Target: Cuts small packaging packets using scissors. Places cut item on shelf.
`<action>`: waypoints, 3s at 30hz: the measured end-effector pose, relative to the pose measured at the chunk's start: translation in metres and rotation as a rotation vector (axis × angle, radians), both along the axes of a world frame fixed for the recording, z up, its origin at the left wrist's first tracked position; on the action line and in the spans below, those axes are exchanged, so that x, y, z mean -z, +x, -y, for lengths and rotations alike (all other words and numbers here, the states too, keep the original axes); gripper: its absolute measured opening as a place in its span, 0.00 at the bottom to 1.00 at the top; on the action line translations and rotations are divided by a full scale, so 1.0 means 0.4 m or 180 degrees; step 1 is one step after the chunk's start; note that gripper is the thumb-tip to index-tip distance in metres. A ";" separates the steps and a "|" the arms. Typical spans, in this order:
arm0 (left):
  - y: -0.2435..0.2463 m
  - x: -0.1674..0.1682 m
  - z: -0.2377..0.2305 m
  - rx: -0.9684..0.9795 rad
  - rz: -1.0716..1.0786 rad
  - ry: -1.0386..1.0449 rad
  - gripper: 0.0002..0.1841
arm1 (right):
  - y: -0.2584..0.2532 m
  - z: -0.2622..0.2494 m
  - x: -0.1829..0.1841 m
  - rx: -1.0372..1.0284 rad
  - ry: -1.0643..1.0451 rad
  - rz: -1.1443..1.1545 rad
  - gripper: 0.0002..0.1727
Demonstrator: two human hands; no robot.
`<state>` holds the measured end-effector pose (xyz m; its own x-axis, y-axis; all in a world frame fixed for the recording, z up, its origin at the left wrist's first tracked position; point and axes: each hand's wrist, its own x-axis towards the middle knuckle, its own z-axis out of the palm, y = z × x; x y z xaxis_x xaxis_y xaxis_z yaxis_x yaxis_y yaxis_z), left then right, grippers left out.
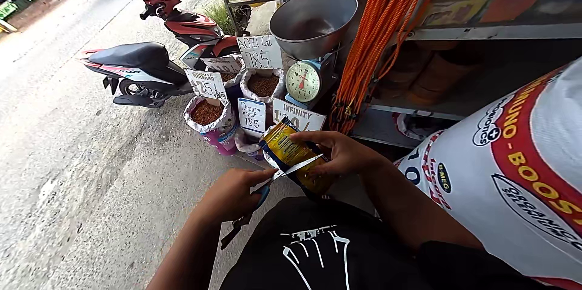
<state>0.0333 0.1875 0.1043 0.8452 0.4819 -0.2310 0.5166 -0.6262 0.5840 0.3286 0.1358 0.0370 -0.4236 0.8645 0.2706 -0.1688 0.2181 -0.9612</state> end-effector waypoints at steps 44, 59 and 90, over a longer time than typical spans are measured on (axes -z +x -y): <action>0.012 0.032 0.023 -0.0154 0.0283 -0.0236 0.11 | -0.054 -0.010 0.048 -0.0202 -0.0383 -0.0344 0.46; 0.020 0.056 0.033 -0.0185 0.0570 -0.0291 0.11 | -0.055 -0.001 0.054 -0.0297 -0.0467 -0.0416 0.45; 0.030 0.084 0.039 -0.0513 0.0770 -0.0436 0.09 | -0.090 -0.008 0.054 -0.0463 -0.0572 -0.0058 0.47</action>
<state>0.0453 0.1717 0.0708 0.7988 0.5924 -0.1046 0.4387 -0.4547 0.7751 0.2926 0.1389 0.0154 -0.5436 0.8298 0.1264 -0.2037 0.0157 -0.9789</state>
